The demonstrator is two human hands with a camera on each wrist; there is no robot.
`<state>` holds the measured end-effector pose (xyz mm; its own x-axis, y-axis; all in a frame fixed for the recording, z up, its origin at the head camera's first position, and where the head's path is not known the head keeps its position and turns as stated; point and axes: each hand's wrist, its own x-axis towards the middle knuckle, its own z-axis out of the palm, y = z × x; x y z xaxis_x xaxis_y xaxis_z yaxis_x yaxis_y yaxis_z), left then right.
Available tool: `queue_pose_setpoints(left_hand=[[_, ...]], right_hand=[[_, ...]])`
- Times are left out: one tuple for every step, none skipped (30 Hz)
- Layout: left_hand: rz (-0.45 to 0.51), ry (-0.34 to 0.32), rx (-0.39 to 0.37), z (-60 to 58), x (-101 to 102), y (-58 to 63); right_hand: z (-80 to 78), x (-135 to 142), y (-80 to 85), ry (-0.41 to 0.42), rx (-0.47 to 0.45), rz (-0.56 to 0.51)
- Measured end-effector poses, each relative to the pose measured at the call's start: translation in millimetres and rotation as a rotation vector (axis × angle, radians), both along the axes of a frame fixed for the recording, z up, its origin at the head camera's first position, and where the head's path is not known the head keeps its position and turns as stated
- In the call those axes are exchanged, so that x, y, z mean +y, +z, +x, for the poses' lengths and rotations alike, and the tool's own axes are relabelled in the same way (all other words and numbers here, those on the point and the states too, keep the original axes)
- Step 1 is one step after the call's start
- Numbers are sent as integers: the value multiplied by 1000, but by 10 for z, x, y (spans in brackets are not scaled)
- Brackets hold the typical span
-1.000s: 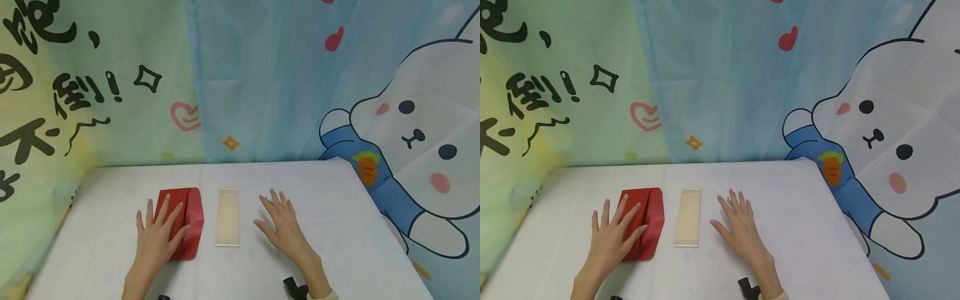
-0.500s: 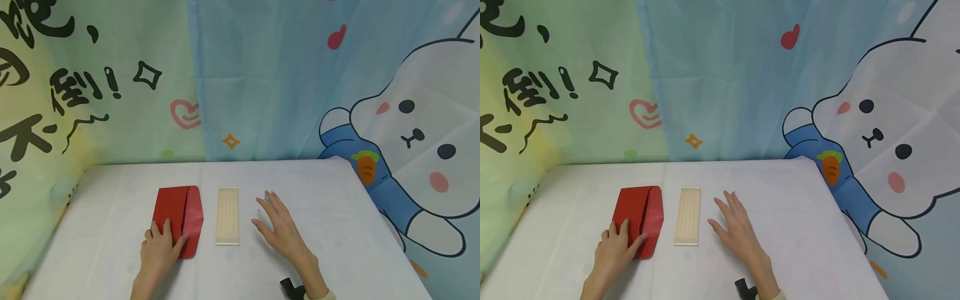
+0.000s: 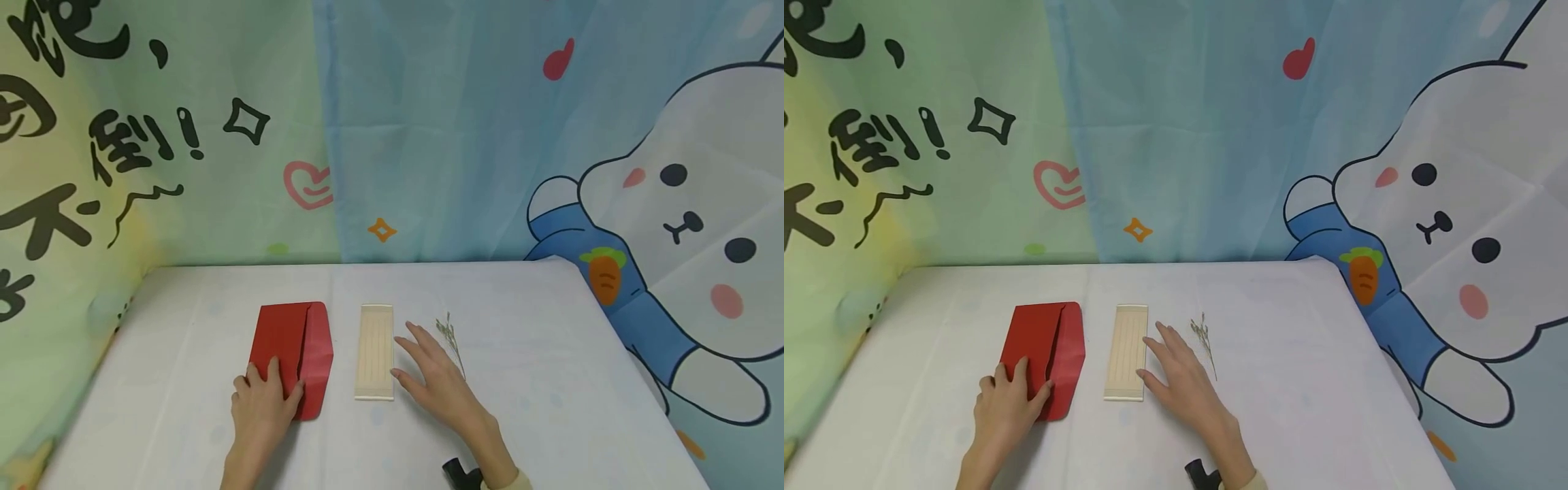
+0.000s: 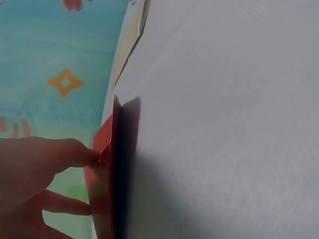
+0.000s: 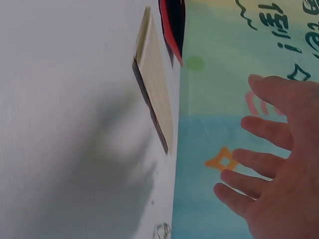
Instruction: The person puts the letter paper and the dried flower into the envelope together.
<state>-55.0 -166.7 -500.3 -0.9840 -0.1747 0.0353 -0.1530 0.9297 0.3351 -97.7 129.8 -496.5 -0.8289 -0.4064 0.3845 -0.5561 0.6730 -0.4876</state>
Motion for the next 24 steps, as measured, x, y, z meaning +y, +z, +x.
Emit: queue_pose_setpoints(left_hand=[[1, 2, 0, -7, 2, 2], [2, 4, 1, -13, 2, 2], [3, 5, 2, -17, 2, 2], [3, 5, 0, -20, 0, 2], [2, 5, 2, -22, -2, 2], [1, 5, 1, -22, -5, 0], [0, 5, -1, -23, -7, 1], [-2, 4, -2, -23, -9, 1], [-3, 2, -4, -23, -11, 2], [-5, 1, -5, -22, -16, 2], [-6, 0, -5, -21, -21, 1], [-8, -1, -6, -22, -25, 2], [-10, -3, -5, -22, -25, 4], [-11, -4, -4, -21, -26, 6], [-12, -6, -3, -23, -27, 9], [-12, -6, -3, -23, -29, 13], [-13, -5, -5, -26, -30, 17], [-16, -4, -9, -29, -30, 19], [-18, -1, -13, -32, -31, 21], [-19, 2, -20, -38, -30, 22], [-21, 3, -24, -42, -27, 21], [-21, 6, -31, -43, -25, 20], [-23, 8, -39, -42, -23, 18], [-24, 9, -44, -36, -21, 14]], right_hand=[[-3, -26, -6, 12, -7, 1], [-5, -53, -10, 24, -18, 1], [-7, -81, -14, 36, -29, 3], [-8, -106, -17, 47, -39, 5], [-8, -131, -21, 53, -55, 6], [-8, -155, -23, 60, -67, 6], [-7, -179, -25, 67, -80, 5], [-6, -202, -26, 73, -91, 2], [-5, -225, -31, 77, -97, 4], [-6, -252, -36, 82, -104, 6], [-8, -280, -41, 86, -112, 12], [-12, -309, -46, 91, -120, 17], [-15, -335, -45, 95, -129, 26], [-18, -362, -42, 101, -144, 33], [-23, -395, -42, 108, -162, 40], [-25, -427, -38, 117, -191, 41], [-26, -462, -35, 127, -223, 41], [-25, -499, -33, 139, -256, 40], [-24, -540, -31, 153, -286, 39], [-24, -581, -35, 166, -312, 40], [-23, -626, -42, 176, -333, 45], [-19, -668, -51, 185, -350, 54], [-15, -713, -64, 193, -355, 66], [-9, -756, -79, 199, -353, 83]])
